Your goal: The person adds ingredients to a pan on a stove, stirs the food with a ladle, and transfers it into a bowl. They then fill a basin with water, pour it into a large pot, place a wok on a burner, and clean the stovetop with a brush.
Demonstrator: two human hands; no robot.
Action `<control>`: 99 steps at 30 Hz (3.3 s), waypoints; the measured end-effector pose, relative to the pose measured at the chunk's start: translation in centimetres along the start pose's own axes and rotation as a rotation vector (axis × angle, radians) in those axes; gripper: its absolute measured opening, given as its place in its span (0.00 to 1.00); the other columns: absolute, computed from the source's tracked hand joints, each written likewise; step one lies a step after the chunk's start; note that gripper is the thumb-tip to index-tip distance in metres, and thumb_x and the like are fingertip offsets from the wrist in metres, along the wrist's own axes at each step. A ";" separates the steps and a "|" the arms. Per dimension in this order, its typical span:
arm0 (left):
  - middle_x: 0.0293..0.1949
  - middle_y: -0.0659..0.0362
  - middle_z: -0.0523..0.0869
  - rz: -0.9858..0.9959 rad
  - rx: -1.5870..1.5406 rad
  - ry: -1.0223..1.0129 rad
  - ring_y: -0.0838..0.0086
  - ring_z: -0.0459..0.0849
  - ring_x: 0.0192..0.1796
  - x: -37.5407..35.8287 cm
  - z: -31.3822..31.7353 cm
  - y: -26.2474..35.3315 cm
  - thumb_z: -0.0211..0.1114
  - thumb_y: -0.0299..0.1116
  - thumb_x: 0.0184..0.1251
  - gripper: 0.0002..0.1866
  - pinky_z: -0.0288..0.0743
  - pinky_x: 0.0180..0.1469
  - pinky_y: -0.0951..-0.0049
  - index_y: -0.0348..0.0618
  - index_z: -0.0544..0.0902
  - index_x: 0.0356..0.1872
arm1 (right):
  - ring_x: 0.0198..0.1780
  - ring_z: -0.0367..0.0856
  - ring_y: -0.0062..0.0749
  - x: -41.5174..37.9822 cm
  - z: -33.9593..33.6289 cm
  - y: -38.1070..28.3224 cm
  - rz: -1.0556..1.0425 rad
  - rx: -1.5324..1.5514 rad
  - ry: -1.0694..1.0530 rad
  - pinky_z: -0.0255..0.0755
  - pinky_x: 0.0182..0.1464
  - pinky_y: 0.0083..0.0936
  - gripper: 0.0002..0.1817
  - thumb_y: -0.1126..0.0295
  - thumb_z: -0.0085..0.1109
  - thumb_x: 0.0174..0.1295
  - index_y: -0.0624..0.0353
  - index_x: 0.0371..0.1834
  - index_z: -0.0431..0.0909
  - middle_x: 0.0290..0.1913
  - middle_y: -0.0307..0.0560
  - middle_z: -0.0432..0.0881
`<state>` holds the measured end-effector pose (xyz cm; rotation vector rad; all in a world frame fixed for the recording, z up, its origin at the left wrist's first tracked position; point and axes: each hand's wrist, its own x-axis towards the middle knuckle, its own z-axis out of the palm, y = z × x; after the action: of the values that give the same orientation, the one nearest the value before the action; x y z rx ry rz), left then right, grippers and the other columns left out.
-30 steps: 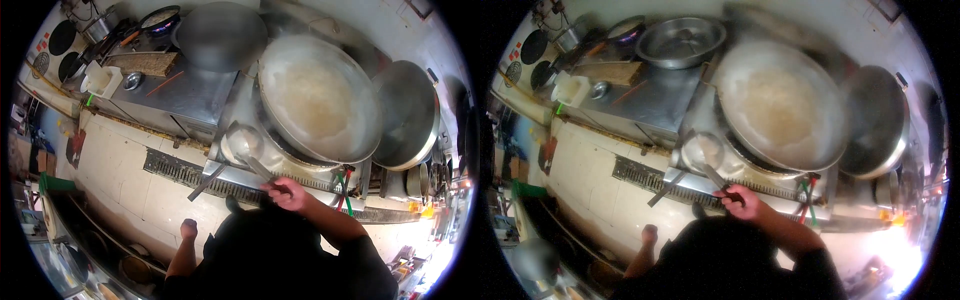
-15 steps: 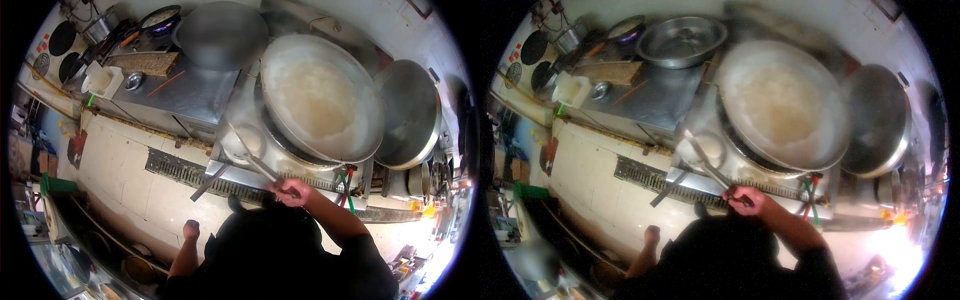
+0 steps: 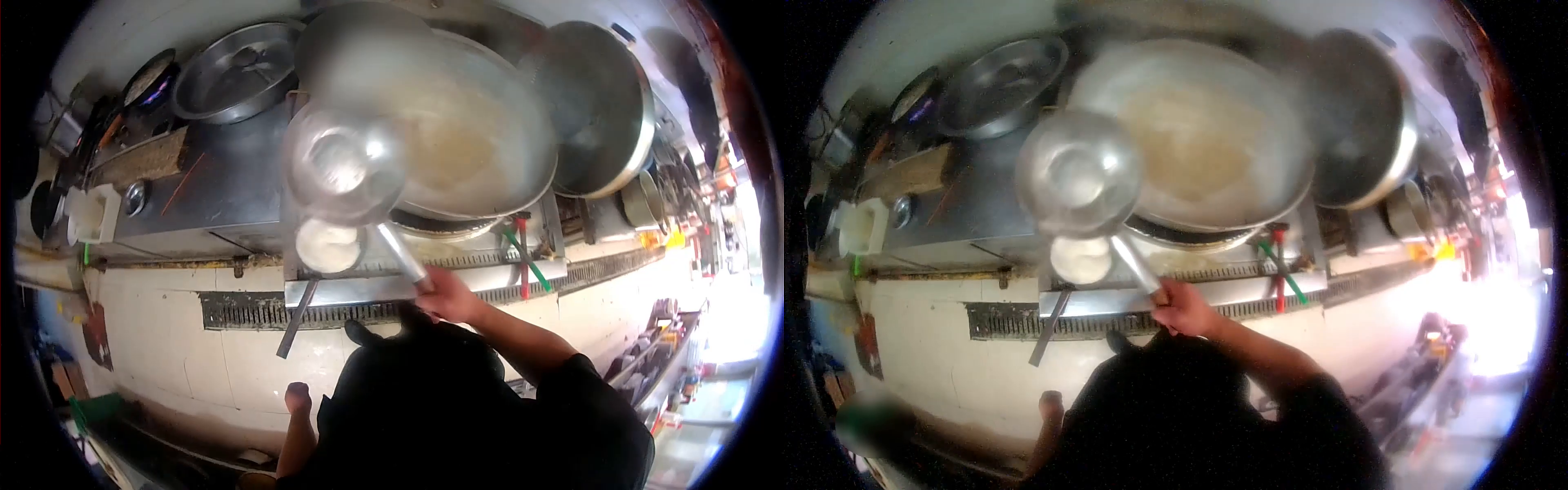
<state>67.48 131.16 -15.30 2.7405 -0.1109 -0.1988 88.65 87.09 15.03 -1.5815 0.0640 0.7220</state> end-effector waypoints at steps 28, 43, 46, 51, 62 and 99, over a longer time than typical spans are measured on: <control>0.32 0.54 0.81 -0.234 -0.109 -0.035 0.59 0.79 0.38 -1.1 -1.6 4.3 0.53 0.31 0.54 0.06 0.74 0.41 0.62 0.44 0.78 0.24 | 0.15 0.73 0.28 5.1 2.7 8.1 0.107 -0.098 -0.043 0.68 0.18 0.26 0.12 0.71 0.57 0.49 0.66 0.34 0.69 0.20 0.46 0.75; 0.39 0.49 0.83 -1.105 -0.295 -0.137 0.57 0.80 0.45 -12.5 -1.0 3.7 0.61 0.43 0.53 0.15 0.73 0.50 0.62 0.42 0.81 0.34 | 0.16 0.66 0.23 19.1 10.4 -2.0 0.010 0.041 0.092 0.59 0.15 0.22 0.05 0.74 0.54 0.49 0.61 0.29 0.70 0.18 0.40 0.69; 0.38 0.48 0.83 -1.167 -0.446 -0.099 0.56 0.81 0.43 -12.5 -1.6 4.0 0.61 0.43 0.53 0.17 0.74 0.48 0.63 0.40 0.80 0.36 | 0.14 0.65 0.23 19.6 11.8 -3.2 -0.002 0.055 0.109 0.60 0.15 0.22 0.05 0.74 0.53 0.50 0.62 0.29 0.69 0.17 0.39 0.69; 0.36 0.46 0.83 -0.999 -0.528 0.005 0.55 0.81 0.41 -11.4 0.8 1.5 0.60 0.41 0.53 0.15 0.75 0.45 0.63 0.39 0.80 0.33 | 0.13 0.68 0.25 18.2 10.9 4.1 -0.030 0.005 0.150 0.62 0.15 0.23 0.06 0.74 0.54 0.51 0.62 0.29 0.69 0.17 0.41 0.70; 0.38 0.50 0.83 -0.631 -0.343 -0.179 0.57 0.81 0.42 -5.0 0.1 -4.9 0.60 0.40 0.54 0.12 0.74 0.46 0.64 0.41 0.80 0.31 | 0.24 0.77 0.33 10.7 2.9 17.0 0.131 -0.668 0.291 0.72 0.28 0.30 0.13 0.67 0.61 0.45 0.63 0.31 0.71 0.23 0.48 0.76; 0.24 0.55 0.79 -0.706 -0.882 0.415 0.60 0.79 0.25 15.8 2.4 31.8 0.61 0.34 0.57 0.09 0.72 0.27 0.64 0.40 0.73 0.32 | 0.32 0.79 0.35 -42.0 -16.3 66.7 0.714 0.030 0.697 0.72 0.34 0.32 0.08 0.67 0.54 0.49 0.57 0.26 0.81 0.29 0.48 0.82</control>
<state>81.11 99.28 -7.20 1.7802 0.8509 0.1212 31.88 45.54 -24.03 -1.7172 1.1883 0.6572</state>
